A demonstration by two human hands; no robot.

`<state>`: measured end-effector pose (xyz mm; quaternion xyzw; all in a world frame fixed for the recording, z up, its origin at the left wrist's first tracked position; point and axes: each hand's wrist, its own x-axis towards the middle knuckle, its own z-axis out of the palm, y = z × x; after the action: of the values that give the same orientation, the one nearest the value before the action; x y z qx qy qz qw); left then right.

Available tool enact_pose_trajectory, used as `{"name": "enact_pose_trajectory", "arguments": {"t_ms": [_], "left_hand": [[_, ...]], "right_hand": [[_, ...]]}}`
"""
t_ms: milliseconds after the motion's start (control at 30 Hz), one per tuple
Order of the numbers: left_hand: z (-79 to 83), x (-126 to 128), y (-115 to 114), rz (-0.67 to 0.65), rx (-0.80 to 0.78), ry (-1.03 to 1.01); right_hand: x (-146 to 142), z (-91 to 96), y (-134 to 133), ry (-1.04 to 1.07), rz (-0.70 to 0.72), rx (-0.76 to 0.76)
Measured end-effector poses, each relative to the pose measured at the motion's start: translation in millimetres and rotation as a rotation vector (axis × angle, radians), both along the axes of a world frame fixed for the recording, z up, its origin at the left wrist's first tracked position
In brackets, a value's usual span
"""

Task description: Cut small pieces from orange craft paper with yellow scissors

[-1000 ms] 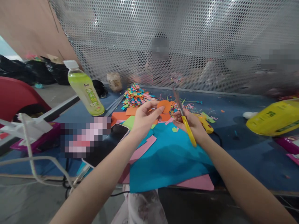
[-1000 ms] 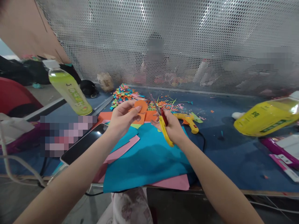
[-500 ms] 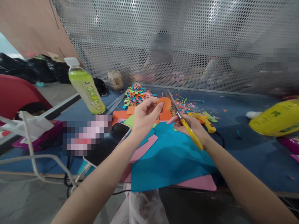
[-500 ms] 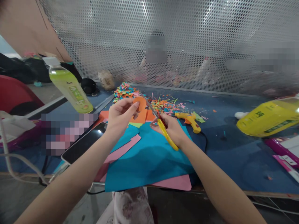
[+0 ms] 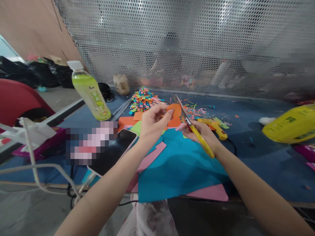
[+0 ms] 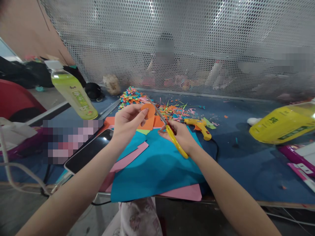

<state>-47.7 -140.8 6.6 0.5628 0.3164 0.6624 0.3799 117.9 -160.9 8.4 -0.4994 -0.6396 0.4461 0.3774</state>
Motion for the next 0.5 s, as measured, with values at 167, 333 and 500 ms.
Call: {"name": "enact_pose_trajectory", "arguments": {"t_ms": [167, 333, 500], "left_hand": [[0.8, 0.5, -1.0, 0.014, -0.019, -0.011], [1.7, -0.3, -1.3, 0.037, -0.004, -0.001], [-0.6, -1.9, 1.1, 0.043, 0.016, 0.011]], "right_hand": [[-1.2, 3.9, -0.3, -0.004, -0.025, -0.012], [1.8, 0.1, 2.7, -0.011, -0.009, -0.009], [4.8, -5.1, 4.6, -0.017, 0.003, -0.017]]}}
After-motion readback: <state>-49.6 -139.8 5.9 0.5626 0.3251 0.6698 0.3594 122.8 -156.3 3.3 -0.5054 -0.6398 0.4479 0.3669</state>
